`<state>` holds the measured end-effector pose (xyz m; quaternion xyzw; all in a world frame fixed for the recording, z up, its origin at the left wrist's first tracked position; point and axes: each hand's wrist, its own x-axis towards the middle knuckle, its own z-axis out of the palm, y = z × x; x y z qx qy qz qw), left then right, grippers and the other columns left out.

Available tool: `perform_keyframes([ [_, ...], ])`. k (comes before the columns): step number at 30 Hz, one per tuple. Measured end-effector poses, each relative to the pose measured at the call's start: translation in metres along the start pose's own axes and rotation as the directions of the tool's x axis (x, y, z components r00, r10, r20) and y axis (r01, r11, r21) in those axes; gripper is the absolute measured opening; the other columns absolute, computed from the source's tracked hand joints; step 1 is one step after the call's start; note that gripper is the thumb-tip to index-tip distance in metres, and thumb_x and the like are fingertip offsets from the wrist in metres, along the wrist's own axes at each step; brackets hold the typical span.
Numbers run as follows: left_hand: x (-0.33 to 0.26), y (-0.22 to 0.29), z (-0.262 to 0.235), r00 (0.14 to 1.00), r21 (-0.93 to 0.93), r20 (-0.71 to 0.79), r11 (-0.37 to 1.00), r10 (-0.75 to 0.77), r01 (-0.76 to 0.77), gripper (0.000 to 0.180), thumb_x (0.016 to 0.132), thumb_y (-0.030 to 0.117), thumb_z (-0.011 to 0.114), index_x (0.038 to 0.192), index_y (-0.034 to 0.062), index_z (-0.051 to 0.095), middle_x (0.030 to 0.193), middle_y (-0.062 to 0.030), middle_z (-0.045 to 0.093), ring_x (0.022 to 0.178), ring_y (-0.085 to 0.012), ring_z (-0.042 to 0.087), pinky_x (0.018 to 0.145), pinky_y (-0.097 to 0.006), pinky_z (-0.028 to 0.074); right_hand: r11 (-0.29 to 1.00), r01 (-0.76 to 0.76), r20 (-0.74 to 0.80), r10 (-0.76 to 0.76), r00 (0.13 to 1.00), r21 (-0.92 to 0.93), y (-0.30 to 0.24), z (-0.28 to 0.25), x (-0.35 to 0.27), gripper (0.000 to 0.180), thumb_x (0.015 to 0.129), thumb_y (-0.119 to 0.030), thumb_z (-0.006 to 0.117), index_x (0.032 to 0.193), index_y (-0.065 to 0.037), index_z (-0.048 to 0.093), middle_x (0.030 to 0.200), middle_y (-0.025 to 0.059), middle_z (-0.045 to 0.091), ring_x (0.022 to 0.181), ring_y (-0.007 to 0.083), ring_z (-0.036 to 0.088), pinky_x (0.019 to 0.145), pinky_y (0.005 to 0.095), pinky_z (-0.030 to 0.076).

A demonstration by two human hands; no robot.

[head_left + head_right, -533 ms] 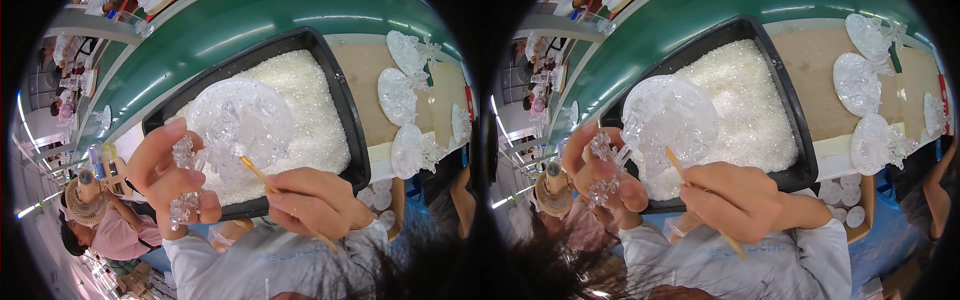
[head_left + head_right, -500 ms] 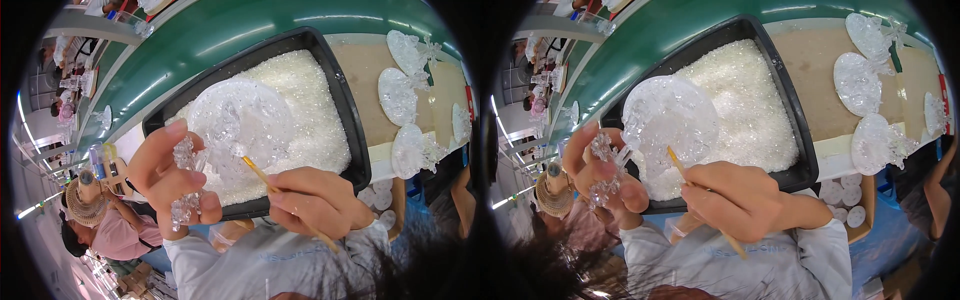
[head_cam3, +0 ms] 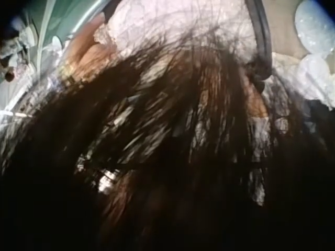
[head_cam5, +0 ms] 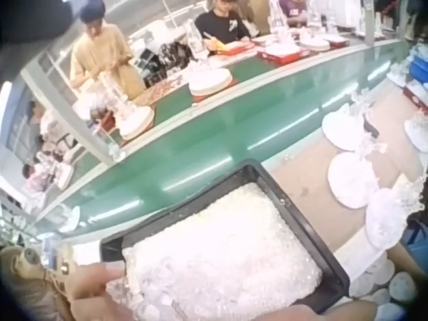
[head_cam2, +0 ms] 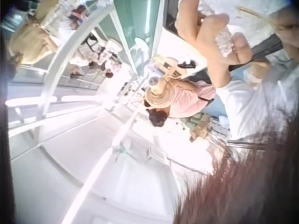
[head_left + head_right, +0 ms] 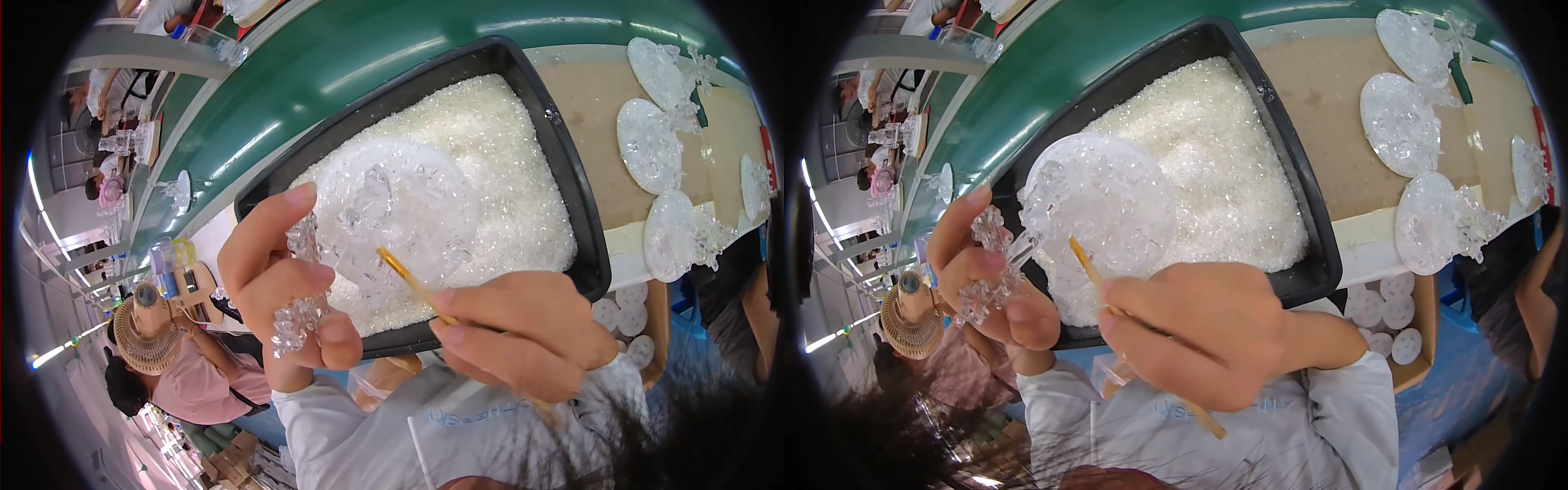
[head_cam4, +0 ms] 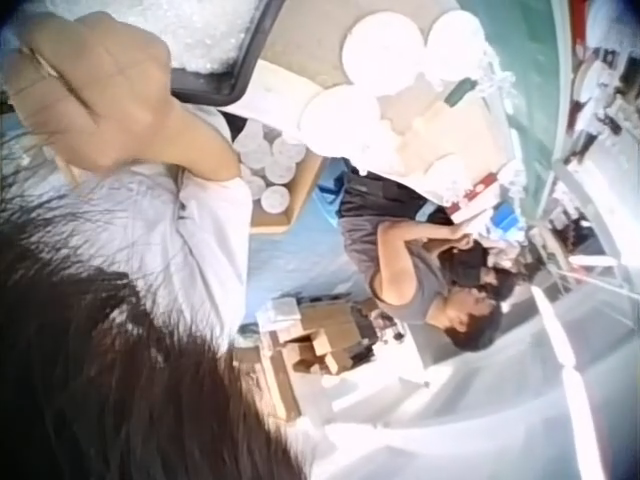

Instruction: Applying decorative white crystals to the base of clear plastic light fixtures using a brush and adhesive.

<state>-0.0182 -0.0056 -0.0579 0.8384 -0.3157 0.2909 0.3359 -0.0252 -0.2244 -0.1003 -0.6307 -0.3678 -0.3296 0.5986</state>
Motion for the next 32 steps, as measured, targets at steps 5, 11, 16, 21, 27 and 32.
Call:
perform_keyframes([
  [5, 0.002, -0.002, 0.001, 1.000, -0.006, 0.009, 1.000, -0.006, 0.006, 0.038, 0.095, 0.040, 0.046, 0.104, 0.0031, 0.047, 0.121, -0.0307, 0.056, 0.098, -0.0314, 0.057, 0.085, -0.037, 0.046, 0.995, -0.080, 0.149, 0.089, 0.985, -0.065, 0.004, -0.023, 0.013, 0.017, 0.073, 0.000, 0.073, 0.088, 0.005, 0.067, 0.084, 0.0195, 0.068, 0.058, 0.0219, 0.064, 0.047, 0.0260, 0.050],
  [11, 0.005, 0.003, -0.002, 0.987, -0.079, 0.069, 0.985, -0.148, 0.153, 0.038, 0.095, 0.038, 0.047, 0.102, 0.0016, 0.051, 0.121, -0.0335, 0.057, 0.103, -0.0335, 0.059, 0.088, -0.037, 0.047, 0.958, -0.288, 0.202, 0.283, 0.937, -0.006, 0.007, -0.024, 0.022, 0.031, 0.068, 0.006, 0.078, 0.093, -0.005, 0.065, 0.091, 0.0139, 0.073, 0.063, 0.0220, 0.067, 0.054, 0.0260, 0.052],
  [16, 0.005, 0.005, -0.006, 0.977, -0.082, 0.087, 0.976, -0.194, 0.201, 0.040, 0.095, 0.041, 0.049, 0.102, 0.0018, 0.053, 0.121, -0.0343, 0.057, 0.106, -0.0333, 0.060, 0.084, -0.035, 0.049, 0.970, -0.238, 0.185, 0.244, 0.952, -0.057, 0.011, -0.010, 0.017, 0.028, 0.069, 0.008, 0.076, 0.092, -0.004, 0.067, 0.091, 0.0171, 0.072, 0.063, 0.0208, 0.067, 0.054, 0.0259, 0.052],
  [21, 0.009, 0.001, -0.007, 0.981, -0.090, 0.100, 0.980, -0.169, 0.178, 0.040, 0.094, 0.040, 0.050, 0.101, 0.0011, 0.054, 0.119, -0.0347, 0.058, 0.107, -0.0352, 0.060, 0.091, -0.039, 0.046, 0.956, -0.293, 0.170, 0.294, 0.941, -0.033, 0.007, -0.012, 0.020, 0.026, 0.069, 0.008, 0.076, 0.090, -0.003, 0.067, 0.088, 0.0170, 0.072, 0.063, 0.0206, 0.067, 0.053, 0.0264, 0.052],
  [27, 0.009, 0.000, -0.008, 0.982, -0.126, 0.103, 0.977, -0.160, 0.172, 0.040, 0.093, 0.040, 0.050, 0.101, 0.0008, 0.054, 0.119, -0.0353, 0.059, 0.108, -0.0358, 0.059, 0.098, -0.043, 0.042, 0.961, -0.275, 0.214, 0.275, 0.937, -0.029, 0.009, -0.010, 0.020, 0.027, 0.070, 0.008, 0.076, 0.091, -0.004, 0.067, 0.088, 0.0156, 0.073, 0.063, 0.0206, 0.066, 0.053, 0.0266, 0.051],
  [32, 0.006, 0.002, -0.009, 0.980, -0.163, 0.096, 0.969, -0.173, 0.187, 0.043, 0.094, 0.042, 0.052, 0.104, 0.0006, 0.053, 0.121, -0.0356, 0.057, 0.111, -0.0353, 0.057, 0.100, -0.043, 0.041, 0.966, -0.256, 0.272, 0.258, 0.927, -0.045, 0.008, -0.009, 0.022, 0.028, 0.072, 0.005, 0.078, 0.094, -0.006, 0.066, 0.090, 0.0142, 0.073, 0.063, 0.0210, 0.066, 0.056, 0.0271, 0.051],
])
